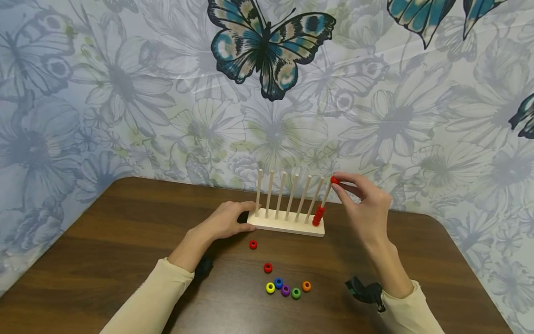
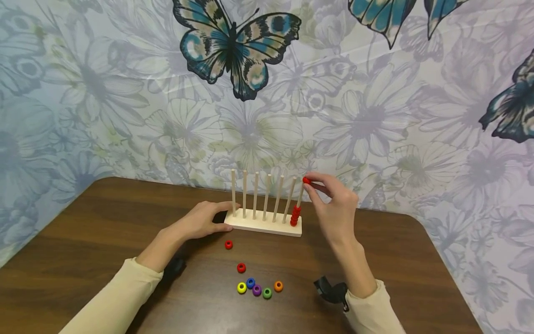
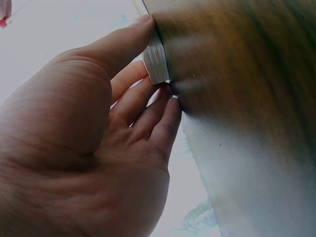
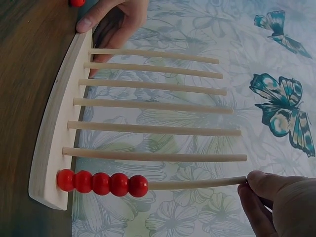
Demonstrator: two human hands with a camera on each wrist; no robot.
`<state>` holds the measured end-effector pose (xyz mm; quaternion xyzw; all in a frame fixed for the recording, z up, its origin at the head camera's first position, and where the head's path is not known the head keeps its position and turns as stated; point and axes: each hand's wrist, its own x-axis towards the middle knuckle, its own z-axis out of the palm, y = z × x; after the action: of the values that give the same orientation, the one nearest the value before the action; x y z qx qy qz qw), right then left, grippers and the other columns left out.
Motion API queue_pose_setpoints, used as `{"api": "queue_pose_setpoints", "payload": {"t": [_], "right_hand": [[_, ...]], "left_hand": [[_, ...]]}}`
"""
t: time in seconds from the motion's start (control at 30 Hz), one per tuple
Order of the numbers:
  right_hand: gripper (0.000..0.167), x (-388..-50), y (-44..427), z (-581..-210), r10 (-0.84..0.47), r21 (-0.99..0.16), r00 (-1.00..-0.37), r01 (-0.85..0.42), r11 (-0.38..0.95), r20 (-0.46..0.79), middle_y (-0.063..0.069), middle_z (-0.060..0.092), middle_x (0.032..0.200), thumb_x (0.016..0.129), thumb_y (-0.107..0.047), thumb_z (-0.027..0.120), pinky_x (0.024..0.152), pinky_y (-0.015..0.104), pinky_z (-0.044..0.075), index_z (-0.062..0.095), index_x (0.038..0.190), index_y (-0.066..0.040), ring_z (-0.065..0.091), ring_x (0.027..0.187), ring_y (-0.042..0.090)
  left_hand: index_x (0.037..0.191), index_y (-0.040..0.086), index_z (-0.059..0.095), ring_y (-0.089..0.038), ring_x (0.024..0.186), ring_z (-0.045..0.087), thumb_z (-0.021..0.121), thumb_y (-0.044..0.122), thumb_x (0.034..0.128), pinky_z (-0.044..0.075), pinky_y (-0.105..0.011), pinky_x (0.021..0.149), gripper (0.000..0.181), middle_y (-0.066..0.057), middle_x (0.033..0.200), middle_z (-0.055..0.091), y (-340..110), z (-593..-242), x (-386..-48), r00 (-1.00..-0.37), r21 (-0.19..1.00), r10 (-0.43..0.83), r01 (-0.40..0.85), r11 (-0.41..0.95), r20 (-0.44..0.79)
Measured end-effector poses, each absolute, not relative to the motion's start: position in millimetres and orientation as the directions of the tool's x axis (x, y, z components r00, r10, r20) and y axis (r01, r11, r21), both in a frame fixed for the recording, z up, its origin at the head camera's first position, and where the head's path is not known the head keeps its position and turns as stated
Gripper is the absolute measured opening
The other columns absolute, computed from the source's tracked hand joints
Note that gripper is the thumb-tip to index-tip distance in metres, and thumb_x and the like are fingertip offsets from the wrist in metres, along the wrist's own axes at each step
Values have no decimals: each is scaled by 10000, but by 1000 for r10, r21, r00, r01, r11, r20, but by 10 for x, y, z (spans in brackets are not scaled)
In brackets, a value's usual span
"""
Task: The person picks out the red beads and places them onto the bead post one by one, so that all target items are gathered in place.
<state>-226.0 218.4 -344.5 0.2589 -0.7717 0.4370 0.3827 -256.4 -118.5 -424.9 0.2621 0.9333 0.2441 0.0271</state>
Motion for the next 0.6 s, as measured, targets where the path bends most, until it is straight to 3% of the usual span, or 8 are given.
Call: {"api": "queue_pose_setpoints", "payload": {"t": [0.33, 0.6], "right_hand": [[245, -2263, 2158, -3469, -46, -447, -542, -736, 509, 839, 78, 813, 1061, 870, 55, 819, 880, 171, 588, 805, 1103, -19, 803, 905, 303], [249, -2286, 2116, -3492, -49, -375, -472, -755, 539, 880, 99, 814, 1055, 861, 63, 823, 879, 167, 586, 806, 1101, -3, 802, 890, 307]], "left_hand": [[1474, 153, 631, -386, 1295, 639, 841, 282, 917, 503, -557, 1092, 609, -95, 1432, 675, -1190, -4272, -2579, -858, 470, 506, 484, 738, 90], [1465, 146, 638, -386, 1275, 651, 843, 278, 916, 511, -550, 1083, 601, -101, 1413, 686, -1193, -4257, -2567, -855, 468, 508, 491, 735, 100]]}}
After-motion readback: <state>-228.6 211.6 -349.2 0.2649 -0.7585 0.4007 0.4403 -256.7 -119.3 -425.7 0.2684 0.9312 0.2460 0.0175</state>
